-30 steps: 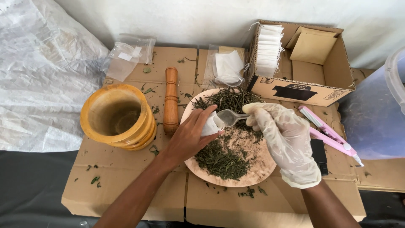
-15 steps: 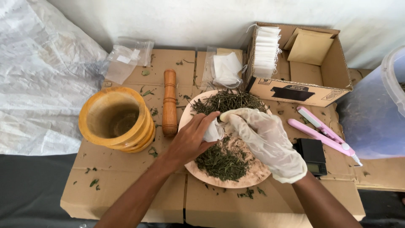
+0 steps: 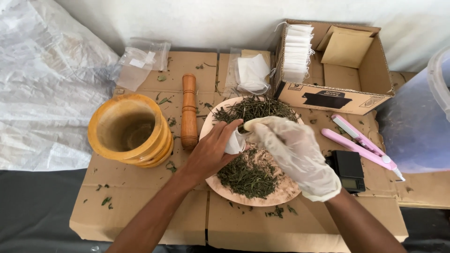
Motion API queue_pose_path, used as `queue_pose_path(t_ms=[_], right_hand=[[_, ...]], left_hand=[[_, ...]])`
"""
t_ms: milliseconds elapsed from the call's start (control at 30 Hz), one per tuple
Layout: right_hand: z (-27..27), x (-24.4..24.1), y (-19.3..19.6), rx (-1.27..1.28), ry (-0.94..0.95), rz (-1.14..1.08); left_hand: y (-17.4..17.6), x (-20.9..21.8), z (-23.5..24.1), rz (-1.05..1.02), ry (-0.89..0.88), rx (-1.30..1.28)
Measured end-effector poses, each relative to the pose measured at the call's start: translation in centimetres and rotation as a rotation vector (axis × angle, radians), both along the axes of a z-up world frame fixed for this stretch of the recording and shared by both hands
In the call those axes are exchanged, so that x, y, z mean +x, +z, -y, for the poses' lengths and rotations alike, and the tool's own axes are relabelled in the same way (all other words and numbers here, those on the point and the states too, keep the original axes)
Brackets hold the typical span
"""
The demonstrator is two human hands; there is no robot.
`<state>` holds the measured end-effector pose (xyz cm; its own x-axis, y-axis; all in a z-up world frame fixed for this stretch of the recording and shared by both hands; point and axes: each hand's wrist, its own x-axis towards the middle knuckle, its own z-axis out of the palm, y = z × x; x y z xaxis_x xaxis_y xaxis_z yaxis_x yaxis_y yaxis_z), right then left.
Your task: Grinding dried tea leaves using a mortar and pestle and then filling individual tea bags with the ground material using a spoon.
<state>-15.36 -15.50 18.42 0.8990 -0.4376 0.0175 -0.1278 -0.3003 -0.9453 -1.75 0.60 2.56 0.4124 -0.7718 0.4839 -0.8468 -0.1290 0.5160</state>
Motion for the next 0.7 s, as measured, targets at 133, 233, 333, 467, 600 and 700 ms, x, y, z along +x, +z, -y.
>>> queue_pose_path(t_ms=[133,233,333,467,600,700], right_hand=[[0.5,0.4,-1.3,-0.167,0.103,0.019],[1.8,0.2,-2.0,-0.005,0.048,0.028],[4.7,0.0,-4.4,0.03,-0.098,0.066],[6.9,-0.1,-7.9,0.022,-0.078,-0.011],[6.8,-0.9,-9.3,0.019,-0.023,-0.056],[7.1,-1.3,-9.2,0.066,0.066,-0.119]], left_hand=[[0.5,0.0,0.1,-0.011,0.01,-0.012],[0.4,0.7,0.3,-0.077,-0.001,0.024],[-0.1,1.0,-0.2,-0.08,0.031,0.012],[1.2,0.8,-0.4,-0.053,0.091,-0.003],[0.7,1.1,-0.3,-0.059,0.091,0.008],[0.5,0.7,-0.4,-0.079,0.091,0.019]])
